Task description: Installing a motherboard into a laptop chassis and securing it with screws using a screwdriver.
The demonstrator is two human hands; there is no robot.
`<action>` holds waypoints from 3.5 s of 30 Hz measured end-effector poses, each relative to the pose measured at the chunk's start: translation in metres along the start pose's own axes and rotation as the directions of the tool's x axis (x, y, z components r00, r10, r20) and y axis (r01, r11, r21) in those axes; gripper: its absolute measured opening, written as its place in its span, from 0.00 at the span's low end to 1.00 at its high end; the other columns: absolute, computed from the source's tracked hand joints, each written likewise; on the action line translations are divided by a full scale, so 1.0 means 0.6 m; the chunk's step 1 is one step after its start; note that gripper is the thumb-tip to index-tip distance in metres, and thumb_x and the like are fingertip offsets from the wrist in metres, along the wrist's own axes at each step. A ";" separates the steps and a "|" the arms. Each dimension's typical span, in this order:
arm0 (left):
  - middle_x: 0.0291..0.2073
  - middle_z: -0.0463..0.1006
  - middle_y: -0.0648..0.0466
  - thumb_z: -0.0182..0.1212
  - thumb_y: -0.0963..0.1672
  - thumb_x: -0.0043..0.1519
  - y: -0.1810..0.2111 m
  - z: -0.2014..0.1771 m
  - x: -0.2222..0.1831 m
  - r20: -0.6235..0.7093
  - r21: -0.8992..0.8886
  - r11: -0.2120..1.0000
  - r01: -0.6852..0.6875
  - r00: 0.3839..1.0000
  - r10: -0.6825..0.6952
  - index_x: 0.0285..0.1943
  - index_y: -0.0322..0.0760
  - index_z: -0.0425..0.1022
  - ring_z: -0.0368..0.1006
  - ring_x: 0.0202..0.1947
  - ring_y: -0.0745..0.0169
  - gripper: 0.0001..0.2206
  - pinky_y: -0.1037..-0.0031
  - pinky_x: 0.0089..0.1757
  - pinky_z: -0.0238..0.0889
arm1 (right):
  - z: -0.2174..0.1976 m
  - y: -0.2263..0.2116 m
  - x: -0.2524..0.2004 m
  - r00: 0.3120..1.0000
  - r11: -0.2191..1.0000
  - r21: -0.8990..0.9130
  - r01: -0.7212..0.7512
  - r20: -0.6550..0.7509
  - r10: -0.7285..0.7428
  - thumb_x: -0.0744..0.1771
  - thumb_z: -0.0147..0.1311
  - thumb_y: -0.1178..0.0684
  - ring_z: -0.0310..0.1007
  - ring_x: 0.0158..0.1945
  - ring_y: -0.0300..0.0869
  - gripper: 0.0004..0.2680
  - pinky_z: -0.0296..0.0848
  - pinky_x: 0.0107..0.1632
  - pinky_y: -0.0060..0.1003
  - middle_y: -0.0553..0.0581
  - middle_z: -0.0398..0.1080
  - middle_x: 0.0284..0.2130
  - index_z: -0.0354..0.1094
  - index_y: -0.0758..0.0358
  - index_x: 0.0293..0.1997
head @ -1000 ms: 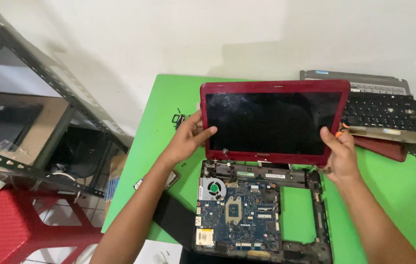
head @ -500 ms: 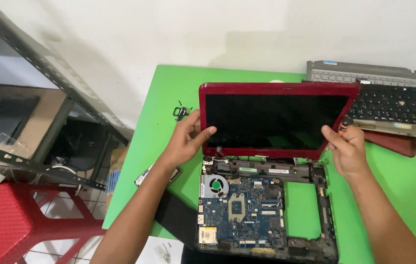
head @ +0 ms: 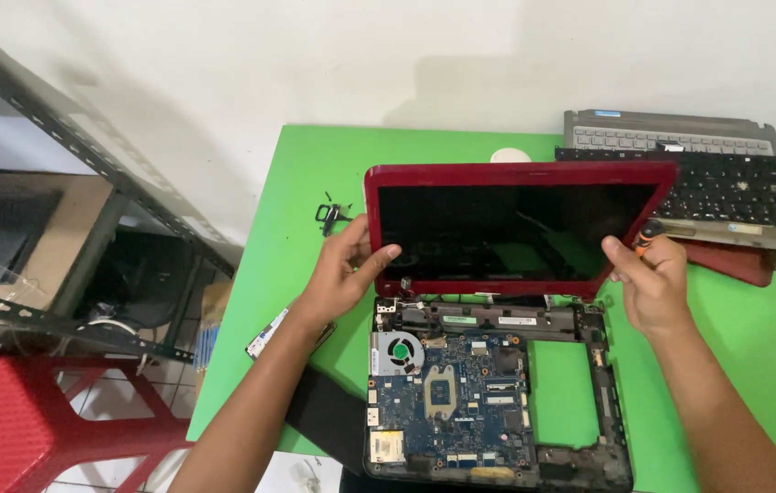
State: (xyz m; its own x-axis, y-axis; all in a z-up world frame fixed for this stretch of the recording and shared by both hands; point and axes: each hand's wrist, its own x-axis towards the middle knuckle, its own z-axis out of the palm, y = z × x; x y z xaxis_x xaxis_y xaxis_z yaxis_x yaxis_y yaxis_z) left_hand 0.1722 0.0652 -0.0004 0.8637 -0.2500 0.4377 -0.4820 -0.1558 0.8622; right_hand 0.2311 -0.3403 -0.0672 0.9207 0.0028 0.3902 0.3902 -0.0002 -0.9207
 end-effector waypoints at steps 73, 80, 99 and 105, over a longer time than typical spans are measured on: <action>0.31 0.80 0.55 0.73 0.50 0.58 0.077 -0.009 0.012 -0.007 0.588 0.484 0.648 0.602 -0.798 0.43 0.43 0.73 0.73 0.32 0.61 0.15 0.69 0.34 0.62 | -0.033 0.001 0.020 0.925 0.961 0.229 -0.157 -0.308 0.224 0.69 0.60 0.53 0.46 0.21 0.27 0.15 0.43 0.27 0.26 0.37 0.48 0.20 0.54 0.45 0.27; 0.22 0.84 0.57 0.64 0.42 0.60 0.097 -0.015 0.002 0.043 0.552 0.587 0.592 0.683 -0.729 0.32 0.40 0.82 0.77 0.23 0.68 0.04 0.75 0.30 0.67 | -0.024 0.020 0.020 0.954 0.969 0.191 -0.158 -0.224 0.199 0.69 0.58 0.53 0.44 0.20 0.28 0.16 0.43 0.27 0.28 0.39 0.45 0.19 0.49 0.46 0.26; 0.25 0.86 0.55 0.66 0.46 0.63 0.096 -0.028 0.005 0.140 0.553 0.607 0.571 0.654 -0.743 0.39 0.38 0.80 0.82 0.24 0.67 0.07 0.73 0.32 0.72 | -0.023 0.041 0.028 0.982 0.980 0.145 -0.136 -0.108 0.153 0.70 0.57 0.55 0.48 0.20 0.31 0.20 0.52 0.25 0.28 0.41 0.47 0.17 0.48 0.49 0.18; 0.34 0.83 0.57 0.58 0.50 0.66 0.089 -0.034 0.007 0.028 0.510 0.603 0.613 0.689 -0.724 0.45 0.45 0.79 0.76 0.31 0.62 0.09 0.67 0.32 0.65 | -0.025 0.040 0.026 0.984 0.980 0.131 -0.148 -0.082 0.160 0.71 0.55 0.56 0.48 0.21 0.31 0.19 0.52 0.27 0.28 0.41 0.47 0.16 0.48 0.48 0.21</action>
State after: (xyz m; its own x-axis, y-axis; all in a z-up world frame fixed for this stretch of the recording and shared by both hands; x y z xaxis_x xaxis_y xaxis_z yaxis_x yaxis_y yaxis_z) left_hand 0.1529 0.0753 0.0527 0.9403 -0.0859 -0.3293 0.1634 -0.7349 0.6582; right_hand 0.2548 -0.3554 -0.0830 0.9683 -0.0791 0.2370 0.2457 0.1303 -0.9605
